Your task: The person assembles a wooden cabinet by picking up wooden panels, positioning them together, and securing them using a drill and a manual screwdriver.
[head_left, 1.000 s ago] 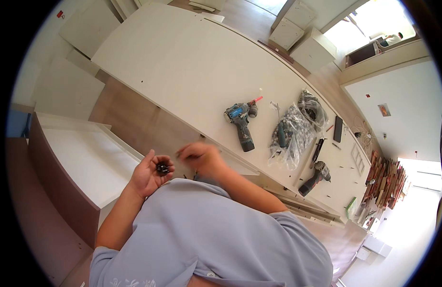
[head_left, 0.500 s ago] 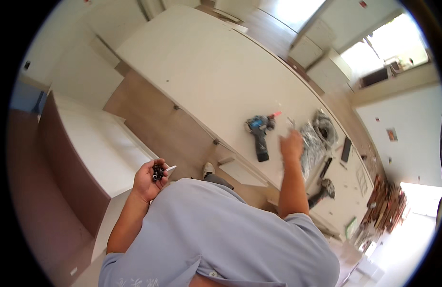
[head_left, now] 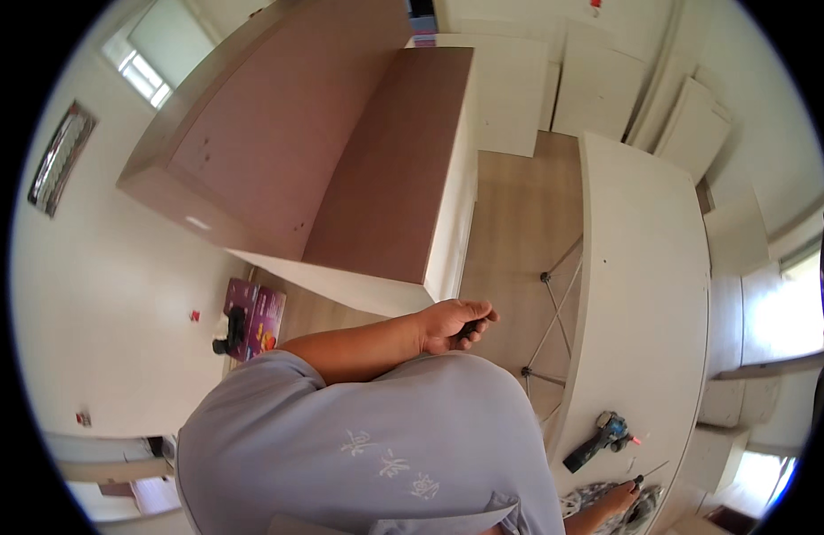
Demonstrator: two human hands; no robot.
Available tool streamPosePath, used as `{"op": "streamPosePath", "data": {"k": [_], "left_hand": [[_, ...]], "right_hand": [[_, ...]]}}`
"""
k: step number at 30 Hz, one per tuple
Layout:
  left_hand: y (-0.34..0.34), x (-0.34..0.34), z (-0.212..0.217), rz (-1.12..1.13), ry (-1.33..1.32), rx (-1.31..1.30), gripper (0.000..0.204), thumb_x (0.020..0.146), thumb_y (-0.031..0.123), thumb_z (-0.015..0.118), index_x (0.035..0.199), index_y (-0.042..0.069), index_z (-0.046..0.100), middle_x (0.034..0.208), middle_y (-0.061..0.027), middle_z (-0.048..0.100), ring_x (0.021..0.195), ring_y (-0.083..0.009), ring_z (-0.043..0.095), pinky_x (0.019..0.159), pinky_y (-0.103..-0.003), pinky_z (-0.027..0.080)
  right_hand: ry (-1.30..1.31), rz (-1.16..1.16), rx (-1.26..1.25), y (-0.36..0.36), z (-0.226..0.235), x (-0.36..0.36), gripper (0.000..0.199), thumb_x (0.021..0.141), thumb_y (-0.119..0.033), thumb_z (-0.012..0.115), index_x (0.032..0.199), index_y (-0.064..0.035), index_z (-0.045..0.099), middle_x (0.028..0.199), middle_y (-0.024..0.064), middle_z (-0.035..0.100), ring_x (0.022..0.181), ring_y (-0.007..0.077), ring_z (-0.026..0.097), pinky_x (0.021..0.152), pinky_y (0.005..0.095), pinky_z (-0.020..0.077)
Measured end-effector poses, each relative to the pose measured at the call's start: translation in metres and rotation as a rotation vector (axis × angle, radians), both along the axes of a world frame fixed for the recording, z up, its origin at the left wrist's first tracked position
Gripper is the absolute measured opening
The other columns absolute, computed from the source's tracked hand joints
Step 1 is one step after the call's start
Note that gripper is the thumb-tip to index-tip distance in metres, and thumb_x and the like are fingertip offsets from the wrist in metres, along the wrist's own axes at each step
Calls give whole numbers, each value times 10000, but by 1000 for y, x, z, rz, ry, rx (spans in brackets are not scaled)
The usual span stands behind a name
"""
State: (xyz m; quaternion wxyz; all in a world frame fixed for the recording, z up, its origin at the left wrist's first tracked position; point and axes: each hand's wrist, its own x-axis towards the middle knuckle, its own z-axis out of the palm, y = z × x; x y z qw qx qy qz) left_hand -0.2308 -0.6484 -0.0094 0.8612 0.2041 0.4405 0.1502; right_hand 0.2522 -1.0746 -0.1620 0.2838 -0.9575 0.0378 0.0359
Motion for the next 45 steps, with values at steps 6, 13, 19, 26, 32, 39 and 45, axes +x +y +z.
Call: {"op": "streamPosePath", "data": {"k": [6,13,19,26,32,39,45], "left_hand": [[0,-4,5,67,-43,108,211,977,257,753,1064,90,656,806,27,582,714,-90,530,572,-242,434],[-9,-26,9,153,-107,200,235,933,218,802,1047,77,652,808,4,592,685,-106,530,554,-257,425],[-34,-64,15,382,-27,203,241,928,185,805,1036,46,642,825,-32,612,660,-116,529,542,-270,416],[-42,-112,22,353,6,266,245,933,214,801,1034,54,645,873,-19,635,720,-109,549,594,-270,441],[-25,-148,47,297,27,323,192,948,169,776,1016,37,654,852,-31,634,707,-119,549,590,-273,447],[-14,-223,122,-23,434,882,304,923,293,806,1101,50,768,915,-67,724,769,-166,660,721,-325,538],[-10,-294,145,-172,562,1451,355,937,344,770,1160,69,756,972,-126,747,895,-289,701,819,-394,542]], "right_hand": [[445,810,575,178,117,-109,439,972,-91,593,1406,-32,610,928,19,657,715,67,546,589,220,433],[598,1415,545,286,176,-220,318,807,24,710,1125,10,701,1010,90,707,901,175,650,834,298,520],[502,1721,461,323,179,-249,317,773,-26,752,1088,-6,720,1014,146,727,912,262,707,837,343,551],[360,1940,512,352,205,-282,333,726,5,769,1056,-10,726,1016,158,734,912,316,723,831,381,575],[-105,2024,617,349,208,-323,400,674,5,838,1052,-44,715,1045,144,720,943,339,705,833,409,574],[219,1573,589,339,204,-402,473,656,-39,912,1040,-56,636,1021,103,667,894,243,658,782,375,551],[420,1698,707,361,257,-435,428,697,3,837,1022,-52,566,1095,83,570,963,171,570,857,308,480]]}}
